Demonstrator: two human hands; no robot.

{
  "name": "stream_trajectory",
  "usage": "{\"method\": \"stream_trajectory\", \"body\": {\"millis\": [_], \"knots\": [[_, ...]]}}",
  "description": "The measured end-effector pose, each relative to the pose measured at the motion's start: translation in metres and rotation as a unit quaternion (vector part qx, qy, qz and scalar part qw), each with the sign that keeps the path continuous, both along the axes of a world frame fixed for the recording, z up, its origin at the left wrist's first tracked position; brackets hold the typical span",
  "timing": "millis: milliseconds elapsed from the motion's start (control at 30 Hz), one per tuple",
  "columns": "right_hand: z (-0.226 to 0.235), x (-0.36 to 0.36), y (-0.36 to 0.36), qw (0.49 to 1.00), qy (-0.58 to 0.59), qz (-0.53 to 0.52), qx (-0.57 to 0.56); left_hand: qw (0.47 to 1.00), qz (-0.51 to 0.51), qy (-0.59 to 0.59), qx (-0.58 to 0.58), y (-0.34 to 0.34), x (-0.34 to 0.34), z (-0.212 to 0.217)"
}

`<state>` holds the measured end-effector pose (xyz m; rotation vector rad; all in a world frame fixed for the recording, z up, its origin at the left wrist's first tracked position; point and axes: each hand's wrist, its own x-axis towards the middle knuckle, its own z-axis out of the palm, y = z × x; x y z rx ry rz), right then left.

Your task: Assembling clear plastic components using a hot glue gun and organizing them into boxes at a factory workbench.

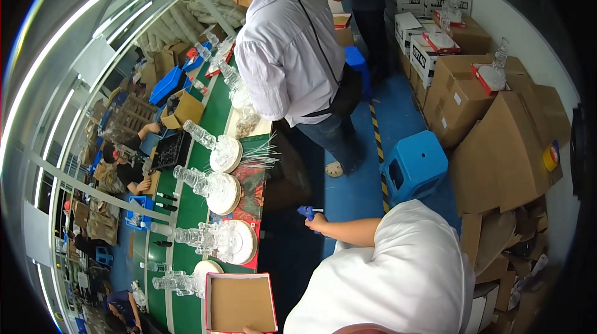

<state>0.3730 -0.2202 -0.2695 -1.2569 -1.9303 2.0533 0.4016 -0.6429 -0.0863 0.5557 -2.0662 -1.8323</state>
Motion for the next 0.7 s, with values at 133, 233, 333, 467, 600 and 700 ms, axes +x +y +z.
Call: {"method": "stream_trajectory", "body": {"millis": [133,233,333,467,600,700], "knots": [[-0.008,0.01,0.003,0.974,0.054,-0.145,-0.166,0.997,-0.077,-0.001,-0.003,-0.017,-0.03,-0.031],[0.02,0.022,0.001,0.971,0.097,0.094,-0.197,0.991,-0.128,0.001,-0.036,-0.038,-0.039,-0.038],[0.064,0.023,-0.013,0.984,0.151,0.093,-0.038,0.973,-0.194,-0.018,-0.126,-0.067,-0.033,-0.043],[0.047,0.013,-0.019,0.981,0.129,-0.093,-0.109,0.986,-0.07,-0.036,0.144,-0.007,-0.035,0.03],[0.023,0.02,-0.035,0.945,0.049,-0.076,-0.314,0.991,-0.087,-0.005,0.102,-0.036,-0.047,0.008],[0.049,0.029,-0.056,0.968,0.049,0.055,-0.239,0.997,-0.029,0.007,0.076,-0.042,-0.039,0.008]]}}
